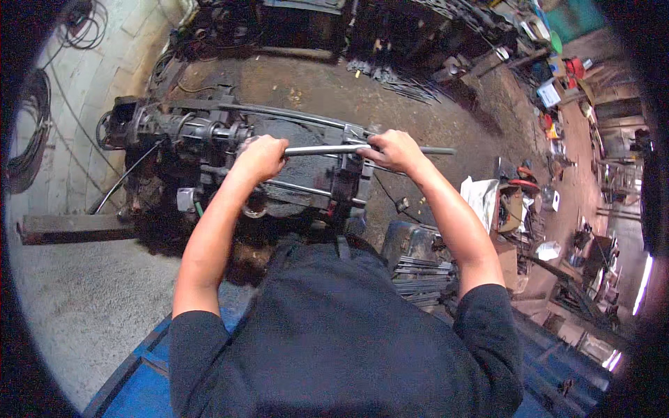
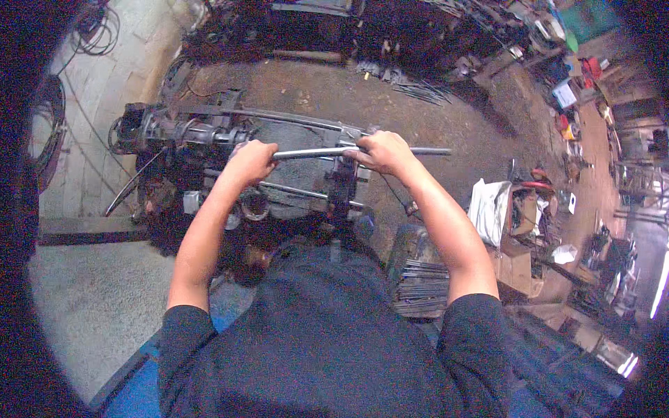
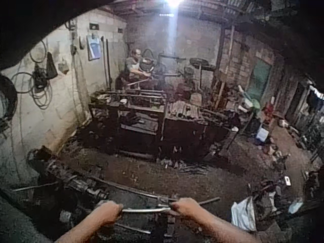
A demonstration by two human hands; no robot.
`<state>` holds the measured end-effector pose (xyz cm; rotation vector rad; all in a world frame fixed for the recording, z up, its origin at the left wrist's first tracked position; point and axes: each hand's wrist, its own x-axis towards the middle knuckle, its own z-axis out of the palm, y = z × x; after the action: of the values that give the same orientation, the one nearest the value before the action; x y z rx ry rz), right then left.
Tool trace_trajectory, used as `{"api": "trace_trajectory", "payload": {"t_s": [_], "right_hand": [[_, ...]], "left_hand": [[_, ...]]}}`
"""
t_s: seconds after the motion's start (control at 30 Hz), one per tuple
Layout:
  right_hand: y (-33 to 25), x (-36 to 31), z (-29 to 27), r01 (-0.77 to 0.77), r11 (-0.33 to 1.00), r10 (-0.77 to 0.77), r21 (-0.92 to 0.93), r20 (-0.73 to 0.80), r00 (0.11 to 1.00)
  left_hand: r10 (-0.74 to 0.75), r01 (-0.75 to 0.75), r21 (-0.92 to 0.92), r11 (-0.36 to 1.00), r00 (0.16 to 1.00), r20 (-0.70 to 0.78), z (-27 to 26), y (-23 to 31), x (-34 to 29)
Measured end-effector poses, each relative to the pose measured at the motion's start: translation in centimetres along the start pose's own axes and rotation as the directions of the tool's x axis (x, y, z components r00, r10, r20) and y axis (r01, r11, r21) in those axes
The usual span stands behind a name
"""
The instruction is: Manually bending and shaping metal rods using a fabrication machine.
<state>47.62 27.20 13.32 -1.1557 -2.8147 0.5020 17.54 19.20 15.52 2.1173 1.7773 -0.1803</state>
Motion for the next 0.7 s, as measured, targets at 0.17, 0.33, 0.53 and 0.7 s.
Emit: {"api": "trace_trajectory", "payload": {"t_s": [0.17,0.33,0.53,0.7], "right_hand": [[5.6,-4.4,0.4,-0.174,0.984,0.178,0.041,-0.155,0.972],[6.8,-4.9,1.3,-0.327,0.943,0.294,-0.057,-0.311,0.904],[8.0,-5.6,3.4,-0.256,0.966,0.195,-0.022,-0.586,0.787],[8.8,-5.7,4.1,-0.199,0.979,0.135,-0.042,-0.598,0.790]], "left_hand": [[-0.053,0.050,0.044,0.998,0.997,0.064,-0.6,1.8,1.2],[-0.165,0.165,0.029,0.986,0.986,-0.003,-0.4,3.4,0.2],[-0.288,0.290,0.042,0.956,0.957,-0.045,-0.4,5.9,-0.4],[-0.331,0.356,0.092,0.930,0.920,-0.210,1.6,5.8,-0.1]]}}
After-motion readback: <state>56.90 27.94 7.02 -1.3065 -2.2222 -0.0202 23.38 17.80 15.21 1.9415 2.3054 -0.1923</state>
